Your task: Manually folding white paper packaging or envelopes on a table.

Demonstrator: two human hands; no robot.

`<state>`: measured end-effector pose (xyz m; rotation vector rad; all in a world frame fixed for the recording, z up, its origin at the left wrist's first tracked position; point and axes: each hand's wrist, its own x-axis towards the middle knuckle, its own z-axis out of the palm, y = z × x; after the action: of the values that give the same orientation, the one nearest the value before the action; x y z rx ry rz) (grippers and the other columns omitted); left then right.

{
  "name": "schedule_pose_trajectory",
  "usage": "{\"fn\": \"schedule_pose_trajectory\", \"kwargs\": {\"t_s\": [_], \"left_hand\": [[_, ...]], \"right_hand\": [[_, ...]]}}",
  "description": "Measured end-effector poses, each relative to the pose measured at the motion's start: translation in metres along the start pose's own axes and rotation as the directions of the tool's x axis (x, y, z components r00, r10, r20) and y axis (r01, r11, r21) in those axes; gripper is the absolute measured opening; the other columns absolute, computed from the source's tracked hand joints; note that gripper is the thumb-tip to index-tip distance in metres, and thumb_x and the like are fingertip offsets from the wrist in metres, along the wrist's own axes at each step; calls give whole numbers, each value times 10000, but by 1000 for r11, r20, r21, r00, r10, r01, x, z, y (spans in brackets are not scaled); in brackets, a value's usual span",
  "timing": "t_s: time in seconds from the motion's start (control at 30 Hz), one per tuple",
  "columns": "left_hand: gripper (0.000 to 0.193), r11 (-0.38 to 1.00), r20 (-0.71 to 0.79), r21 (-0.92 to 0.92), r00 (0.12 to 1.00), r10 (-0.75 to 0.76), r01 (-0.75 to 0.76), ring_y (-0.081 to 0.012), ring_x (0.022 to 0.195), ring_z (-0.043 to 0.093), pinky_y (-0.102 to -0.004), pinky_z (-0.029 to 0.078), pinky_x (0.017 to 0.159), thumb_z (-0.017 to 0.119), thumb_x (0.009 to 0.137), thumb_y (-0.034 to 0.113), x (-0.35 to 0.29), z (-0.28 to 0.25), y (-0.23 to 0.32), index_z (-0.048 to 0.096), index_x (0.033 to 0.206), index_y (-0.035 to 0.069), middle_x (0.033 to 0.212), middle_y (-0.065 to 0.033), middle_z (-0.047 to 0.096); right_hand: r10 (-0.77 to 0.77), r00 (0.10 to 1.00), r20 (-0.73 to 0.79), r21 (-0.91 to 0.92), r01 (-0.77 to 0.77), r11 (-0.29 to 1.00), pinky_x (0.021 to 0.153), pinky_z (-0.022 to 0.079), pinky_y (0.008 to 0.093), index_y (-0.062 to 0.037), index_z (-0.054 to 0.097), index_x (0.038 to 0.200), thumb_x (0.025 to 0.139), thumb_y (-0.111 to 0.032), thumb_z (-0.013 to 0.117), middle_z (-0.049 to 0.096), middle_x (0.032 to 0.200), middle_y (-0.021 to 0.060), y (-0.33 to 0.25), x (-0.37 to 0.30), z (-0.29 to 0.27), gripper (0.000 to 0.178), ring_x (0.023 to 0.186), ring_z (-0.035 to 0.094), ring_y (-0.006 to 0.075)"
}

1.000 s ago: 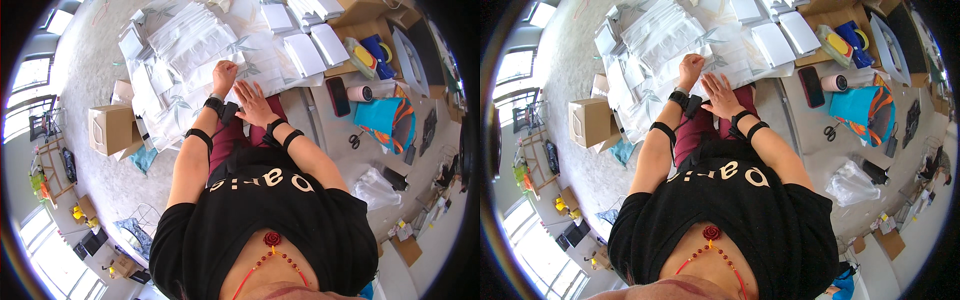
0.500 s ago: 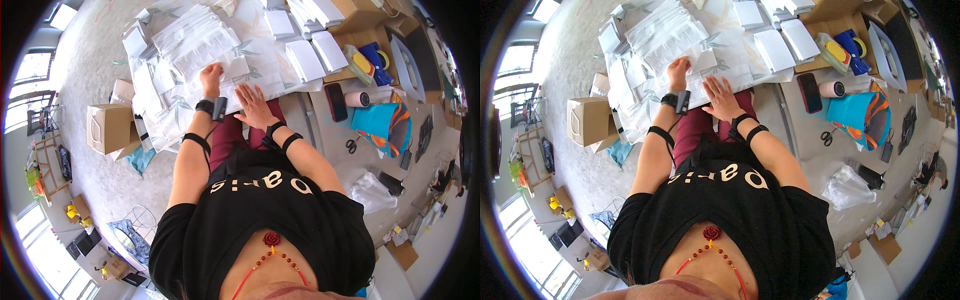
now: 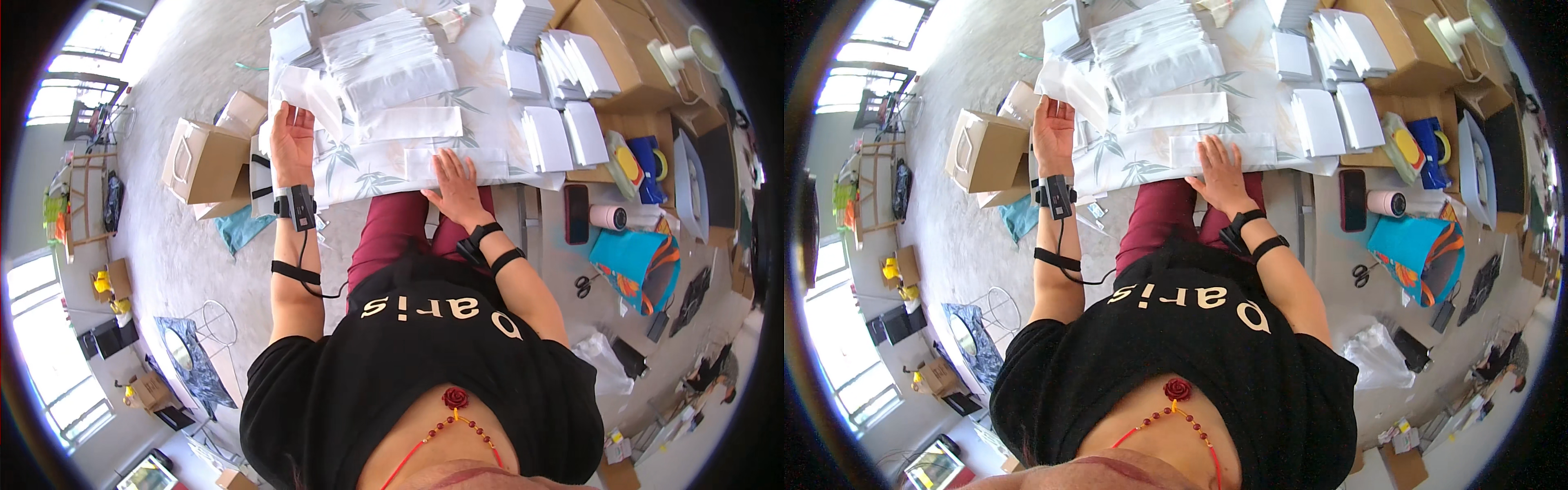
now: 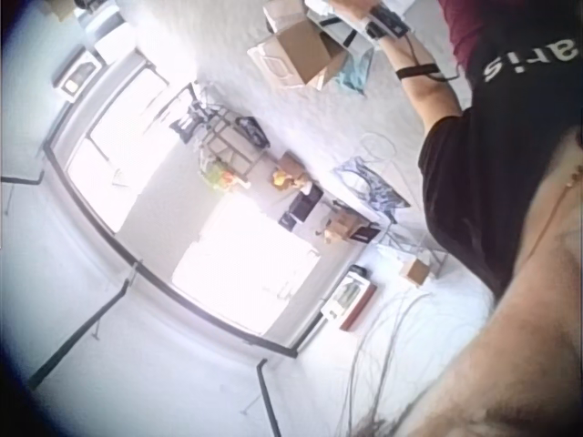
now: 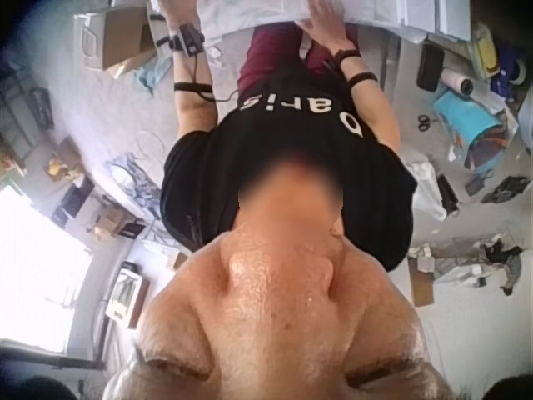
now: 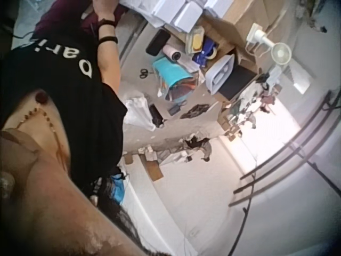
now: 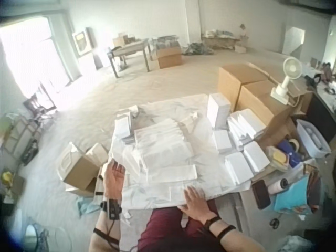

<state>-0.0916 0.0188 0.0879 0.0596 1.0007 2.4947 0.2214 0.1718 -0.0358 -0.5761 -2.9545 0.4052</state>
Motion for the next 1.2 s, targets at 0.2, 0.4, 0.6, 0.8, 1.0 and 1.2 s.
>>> {"fn": "schedule_pose_trajectory", "kwargs": {"t_s": [0.2, 0.4, 0.6, 0.8, 1.0, 1.2], "left_hand": [[95, 989, 61, 144, 998, 16, -24, -184, 937, 660, -379, 563, 865, 665, 995, 110, -29, -2, -17, 678, 1070, 53, 1032, -41, 693], [157, 898, 128, 436, 984, -126, 58, -134, 982, 681, -340, 568, 897, 653, 1023, 152, -67, -14, -93, 705, 1094, 23, 1043, -39, 720], [181, 873, 107, 443, 954, -280, 206, -91, 914, 658, -276, 558, 855, 680, 1005, 167, -90, -21, -163, 711, 1086, 9, 1011, -21, 713], [210, 866, 95, 360, 910, -405, 348, -146, 977, 685, -310, 565, 890, 656, 1014, 141, -100, -29, -167, 662, 1151, -19, 1047, -60, 709], [316, 819, 184, 509, 895, -406, 267, -202, 1116, 672, -324, 535, 1001, 676, 977, 50, -103, -48, -161, 607, 1254, -86, 1175, -139, 698], [384, 733, 116, 639, 913, -392, 234, -165, 1000, 718, -268, 554, 889, 731, 940, 63, -103, -45, -162, 605, 1265, -98, 1095, -149, 742]], "right_hand": [[-13, 998, -56, -42, 11, 999, 1229, 161, 556, -30, 414, 1525, 971, -476, 603, 377, 1600, 144, 1, -3, 0, 736, 1530, 269, 279], [-34, 946, -324, 261, 123, 957, 1056, 441, 454, -2, 552, 1370, 923, -140, 697, 548, 1405, 178, -34, 29, -29, 490, 1258, 560, 318], [364, 928, -76, 847, -132, 515, 772, 582, 337, -17, 641, 1267, 911, -30, 698, 687, 1129, 154, -36, 57, -15, 361, 909, 718, 225], [387, 921, -28, 850, -182, 494, 811, 585, 316, -4, 641, 1269, 965, -45, 649, 713, 1004, 103, -31, 59, -2, 307, 894, 731, 188], [405, 914, -4, 894, -178, 411, 794, 593, 293, 10, 637, 1269, 987, -13, 601, 700, 1002, 98, -29, 60, 14, 285, 871, 731, 169], [432, 902, -18, 896, -177, 407, 776, 591, 334, -6, 664, 1222, 969, -45, 633, 728, 1001, 141, -28, 59, 26, 258, 854, 745, 214]]}}
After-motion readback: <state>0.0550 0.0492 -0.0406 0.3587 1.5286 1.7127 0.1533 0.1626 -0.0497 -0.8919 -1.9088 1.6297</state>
